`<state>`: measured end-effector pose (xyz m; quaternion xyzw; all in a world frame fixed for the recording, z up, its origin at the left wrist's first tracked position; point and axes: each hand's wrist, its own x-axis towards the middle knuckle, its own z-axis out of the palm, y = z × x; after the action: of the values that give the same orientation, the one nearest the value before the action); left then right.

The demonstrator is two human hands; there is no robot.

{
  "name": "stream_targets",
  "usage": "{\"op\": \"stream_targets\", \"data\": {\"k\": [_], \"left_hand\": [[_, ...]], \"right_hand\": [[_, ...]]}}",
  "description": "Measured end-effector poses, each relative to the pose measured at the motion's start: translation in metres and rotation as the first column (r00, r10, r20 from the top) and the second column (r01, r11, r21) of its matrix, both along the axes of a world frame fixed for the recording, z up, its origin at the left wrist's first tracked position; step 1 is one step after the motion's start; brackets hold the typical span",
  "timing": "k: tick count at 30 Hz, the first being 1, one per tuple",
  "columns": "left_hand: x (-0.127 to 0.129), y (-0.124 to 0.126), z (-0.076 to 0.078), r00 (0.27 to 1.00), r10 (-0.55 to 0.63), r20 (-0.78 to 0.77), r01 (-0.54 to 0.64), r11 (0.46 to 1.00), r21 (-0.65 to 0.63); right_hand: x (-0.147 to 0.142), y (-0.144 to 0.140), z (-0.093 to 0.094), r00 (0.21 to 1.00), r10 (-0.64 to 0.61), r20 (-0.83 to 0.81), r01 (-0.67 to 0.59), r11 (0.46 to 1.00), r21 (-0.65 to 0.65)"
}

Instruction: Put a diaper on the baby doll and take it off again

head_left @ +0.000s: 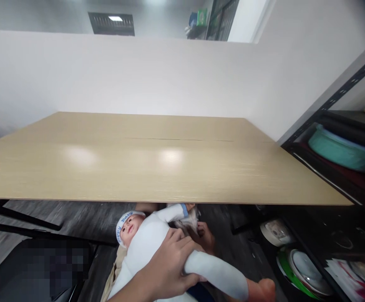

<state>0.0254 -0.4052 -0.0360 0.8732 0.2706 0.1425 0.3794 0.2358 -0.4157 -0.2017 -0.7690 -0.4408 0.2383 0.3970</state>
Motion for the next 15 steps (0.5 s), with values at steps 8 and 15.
{"op": "stream_targets", "data": {"k": [8,15], "left_hand": [[0.003,0.003,-0.018,0.989,-0.112,-0.1,0.121,0.989,0.082],[0.006,0.005,-0.026,0.962,-0.162,-0.222,0.188,0.976,0.105]], "right_hand": [[0.0,0.049,-0.01,0.996,0.085,-0.004,-0.085,0.996,0.007],[0.024,0.05,-0.019,0.997,0.045,0.067,-0.051,0.995,0.088]]}}
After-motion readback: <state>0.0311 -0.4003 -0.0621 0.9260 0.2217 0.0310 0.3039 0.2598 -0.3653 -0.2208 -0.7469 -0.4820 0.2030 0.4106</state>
